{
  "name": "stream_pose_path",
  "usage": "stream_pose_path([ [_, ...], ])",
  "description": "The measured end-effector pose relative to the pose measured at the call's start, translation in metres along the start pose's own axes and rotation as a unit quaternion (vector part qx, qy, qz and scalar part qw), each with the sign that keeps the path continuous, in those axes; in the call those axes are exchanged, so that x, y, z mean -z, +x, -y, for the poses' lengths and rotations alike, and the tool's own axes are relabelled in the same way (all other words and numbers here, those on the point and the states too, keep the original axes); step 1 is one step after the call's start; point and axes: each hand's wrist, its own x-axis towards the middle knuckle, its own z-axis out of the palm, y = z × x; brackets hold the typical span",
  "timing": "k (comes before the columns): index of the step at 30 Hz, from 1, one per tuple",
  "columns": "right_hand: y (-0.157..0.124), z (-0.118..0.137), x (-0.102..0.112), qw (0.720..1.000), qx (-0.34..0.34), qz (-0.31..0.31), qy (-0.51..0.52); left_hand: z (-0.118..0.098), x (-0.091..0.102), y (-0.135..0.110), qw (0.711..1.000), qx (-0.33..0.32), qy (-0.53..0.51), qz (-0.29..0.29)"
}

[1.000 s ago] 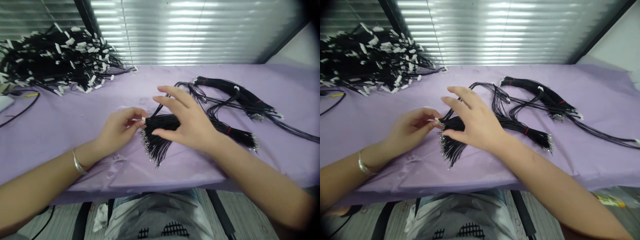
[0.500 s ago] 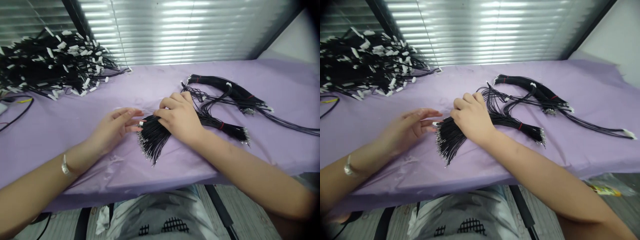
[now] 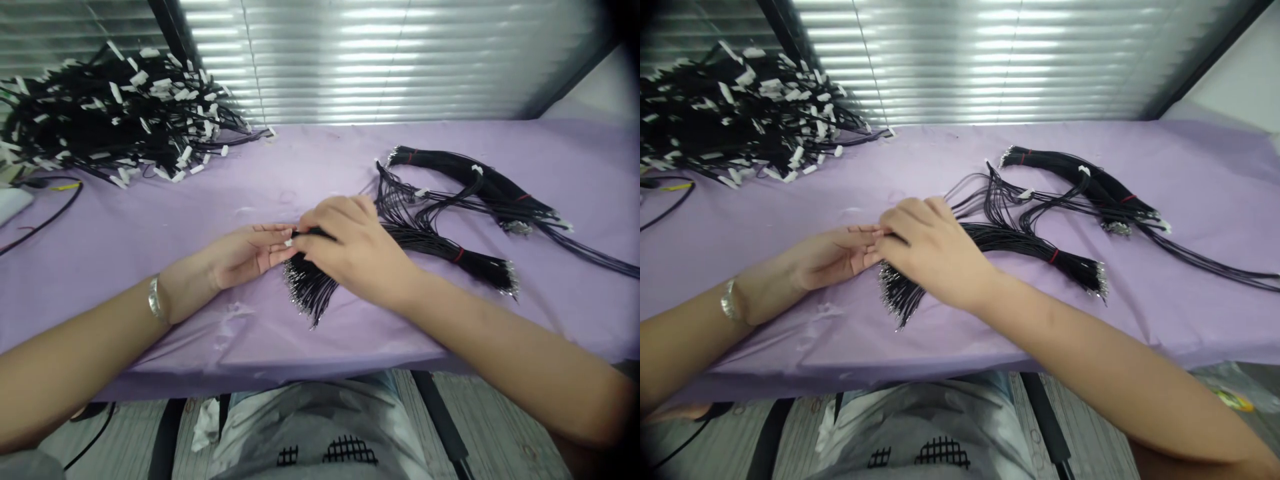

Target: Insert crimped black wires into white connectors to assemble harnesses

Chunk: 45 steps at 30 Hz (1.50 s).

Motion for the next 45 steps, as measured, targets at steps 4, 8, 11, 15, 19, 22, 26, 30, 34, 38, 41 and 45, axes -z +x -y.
stream_pose_path([
  [4, -0.002, 0.01, -0.002, 0.991, 0.032, 0.118, 0.048, 0.001, -0.003, 0.0, 0.999, -0.002, -0.025, -0.041],
  [8, 0.002, 0.004, -0.006, 0.98, -0.104, 0.169, 0.004, 0.005, -0.004, -0.001, 0.997, -0.044, -0.016, -0.06],
  [11, 0.004, -0.007, -0.009, 0.976, -0.128, 0.171, 0.027, 0.007, -0.003, -0.001, 0.996, -0.062, -0.013, -0.065],
  [15, 0.003, -0.02, -0.008, 0.974, -0.094, 0.15, 0.142, 0.007, -0.002, -0.001, 0.995, -0.06, -0.004, -0.079],
  [19, 0.002, -0.021, 0.003, 0.962, -0.058, 0.179, 0.198, 0.008, 0.0, -0.002, 0.995, -0.074, 0.019, -0.063],
  [22, 0.004, -0.015, 0.012, 0.961, -0.059, 0.209, 0.173, 0.008, 0.001, -0.003, 0.993, -0.086, 0.057, -0.056],
  [26, 0.004, -0.009, 0.016, 0.969, -0.088, 0.202, 0.112, 0.006, -0.001, -0.005, 0.977, -0.142, 0.147, -0.064],
  [30, 0.001, -0.009, 0.015, 0.979, -0.024, 0.17, 0.106, 0.002, -0.001, -0.006, 0.93, -0.237, 0.268, -0.081],
  [34, -0.001, -0.008, 0.012, 0.979, 0.013, 0.154, 0.134, 0.001, 0.002, -0.004, 0.917, -0.25, 0.3, -0.083],
  [38, 0.0, -0.005, 0.011, 0.973, -0.033, 0.101, 0.205, 0.001, 0.004, -0.004, 0.915, -0.254, 0.303, -0.082],
  [41, 0.002, -0.007, 0.013, 0.912, -0.154, 0.067, 0.375, 0.002, 0.004, -0.005, 0.91, -0.28, 0.297, -0.073],
  [45, 0.006, -0.017, 0.012, 0.795, -0.278, 0.038, 0.537, 0.003, 0.004, -0.008, 0.922, -0.284, 0.259, -0.047],
])
